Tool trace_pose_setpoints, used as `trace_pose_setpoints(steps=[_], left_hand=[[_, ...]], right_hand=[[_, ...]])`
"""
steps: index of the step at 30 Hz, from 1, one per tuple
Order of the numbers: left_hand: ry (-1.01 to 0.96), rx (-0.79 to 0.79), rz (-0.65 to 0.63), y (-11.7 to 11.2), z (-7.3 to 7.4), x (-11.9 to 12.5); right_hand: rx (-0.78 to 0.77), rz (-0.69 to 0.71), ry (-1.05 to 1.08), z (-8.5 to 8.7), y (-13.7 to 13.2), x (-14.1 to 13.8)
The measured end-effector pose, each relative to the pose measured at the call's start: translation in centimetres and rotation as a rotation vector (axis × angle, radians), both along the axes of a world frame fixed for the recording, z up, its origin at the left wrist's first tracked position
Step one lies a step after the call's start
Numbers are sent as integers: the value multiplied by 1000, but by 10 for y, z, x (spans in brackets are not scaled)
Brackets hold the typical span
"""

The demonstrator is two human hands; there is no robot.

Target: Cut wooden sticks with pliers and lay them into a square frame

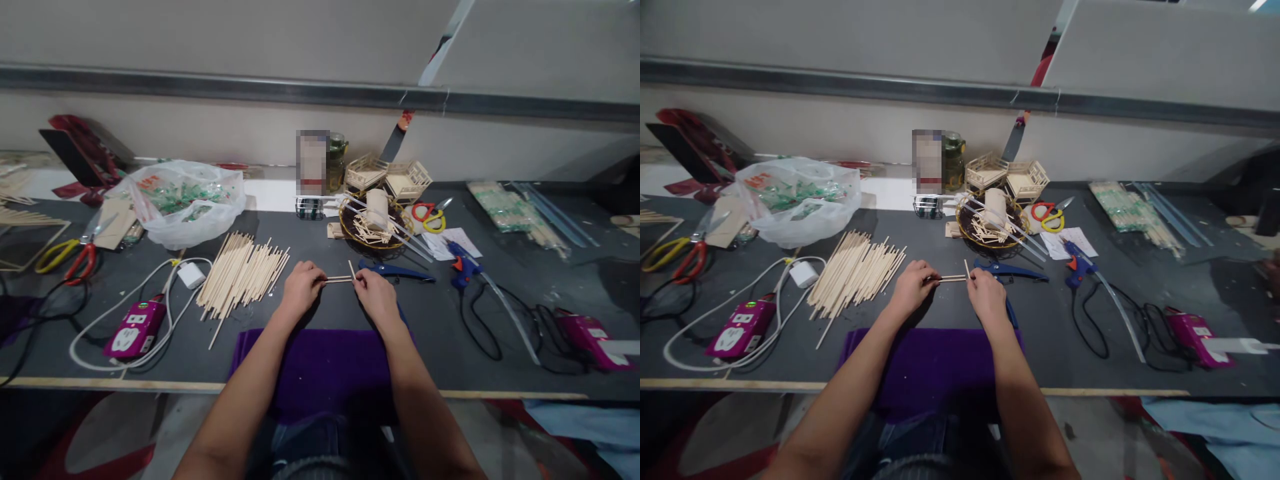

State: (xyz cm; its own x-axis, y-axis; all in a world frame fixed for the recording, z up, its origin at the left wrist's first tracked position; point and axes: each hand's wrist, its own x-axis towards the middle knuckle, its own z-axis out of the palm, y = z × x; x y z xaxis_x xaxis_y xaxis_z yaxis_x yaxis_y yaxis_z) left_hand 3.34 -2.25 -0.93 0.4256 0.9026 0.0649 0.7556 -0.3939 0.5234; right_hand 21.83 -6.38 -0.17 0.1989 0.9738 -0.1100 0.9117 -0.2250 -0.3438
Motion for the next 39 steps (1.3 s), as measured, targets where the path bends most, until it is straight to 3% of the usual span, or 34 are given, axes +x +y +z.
trace_pose_setpoints(steps=[8, 22, 29, 39], left_hand=[[10, 0, -55, -2, 3, -2], [49, 33, -85, -3, 0, -2], [78, 40, -78, -5, 2, -1], [40, -27, -163, -6, 5, -2]], right_hand=[[-26, 18, 64, 1, 0, 2], [-39, -86, 7, 2, 1, 15], [53, 29, -71, -1, -2, 3], [59, 50, -18, -5, 0, 0]])
